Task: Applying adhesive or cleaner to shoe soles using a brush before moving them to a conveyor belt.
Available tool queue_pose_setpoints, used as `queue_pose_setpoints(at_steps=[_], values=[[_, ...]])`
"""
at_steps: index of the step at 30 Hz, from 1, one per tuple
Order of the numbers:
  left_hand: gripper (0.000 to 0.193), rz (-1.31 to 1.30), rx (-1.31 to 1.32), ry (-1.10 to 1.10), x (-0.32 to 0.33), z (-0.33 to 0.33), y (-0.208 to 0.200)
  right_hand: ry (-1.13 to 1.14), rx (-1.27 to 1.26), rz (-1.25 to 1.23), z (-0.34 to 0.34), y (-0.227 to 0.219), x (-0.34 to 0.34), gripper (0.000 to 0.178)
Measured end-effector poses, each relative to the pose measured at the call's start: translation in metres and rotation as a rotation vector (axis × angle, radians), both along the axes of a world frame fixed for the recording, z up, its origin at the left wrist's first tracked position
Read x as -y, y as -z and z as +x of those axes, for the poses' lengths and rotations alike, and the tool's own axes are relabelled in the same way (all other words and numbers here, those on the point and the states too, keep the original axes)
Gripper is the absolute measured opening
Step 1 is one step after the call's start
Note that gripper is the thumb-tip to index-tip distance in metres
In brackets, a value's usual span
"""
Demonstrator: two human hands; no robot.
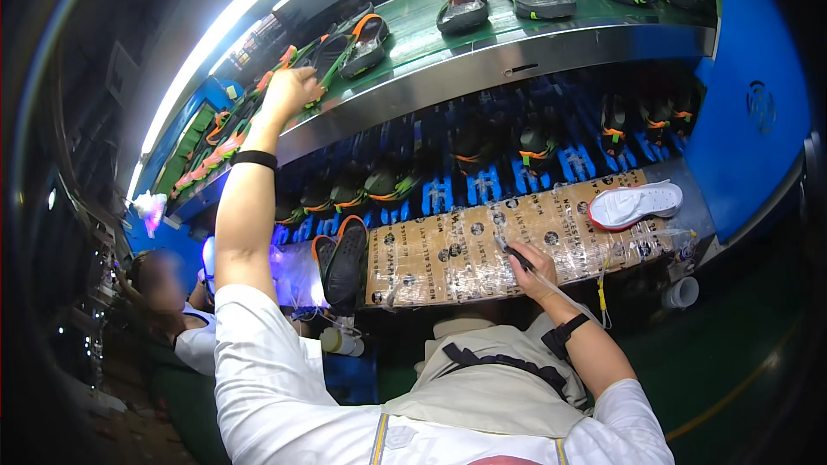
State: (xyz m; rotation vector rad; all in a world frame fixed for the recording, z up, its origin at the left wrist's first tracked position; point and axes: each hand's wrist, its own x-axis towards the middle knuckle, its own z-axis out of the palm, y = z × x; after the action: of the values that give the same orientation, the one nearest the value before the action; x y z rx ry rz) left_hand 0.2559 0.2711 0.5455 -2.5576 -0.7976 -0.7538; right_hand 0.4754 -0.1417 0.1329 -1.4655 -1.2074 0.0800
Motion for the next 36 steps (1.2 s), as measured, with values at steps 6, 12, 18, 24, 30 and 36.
queue_pose_setpoints(at_steps=[6, 12, 18, 24, 30, 36], values=[[0.058, -0.240, 0.051, -0.421, 0.004, -0.011, -0.021, -0.016, -0.020, 0.052, 0.002, 0.000, 0.000, 0.027], [0.095, -0.310, 0.592, -0.275, -0.010, -0.035, 0.051, -0.018, -0.033, 0.088, 0.001, 0.002, 0.001, 0.026], [0.035, -1.213, 1.229, 0.345, 0.086, -0.030, 0.139, 0.100, -0.094, 0.036, 0.016, 0.038, -0.007, 0.022], [0.059, -1.831, 1.147, 0.784, 0.218, -0.058, 0.259, -0.002, -0.738, 0.021, 0.003, 0.008, 0.005, 0.017], [0.100, -2.198, 1.454, 0.852, 0.271, -0.055, 0.363, -0.254, -0.749, 0.043, -0.055, -0.072, 0.011, 0.020], [0.108, -2.290, 1.363, 0.957, 0.304, -0.063, 0.354, -0.476, -0.621, 0.010, -0.100, -0.123, -0.015, 0.018]])
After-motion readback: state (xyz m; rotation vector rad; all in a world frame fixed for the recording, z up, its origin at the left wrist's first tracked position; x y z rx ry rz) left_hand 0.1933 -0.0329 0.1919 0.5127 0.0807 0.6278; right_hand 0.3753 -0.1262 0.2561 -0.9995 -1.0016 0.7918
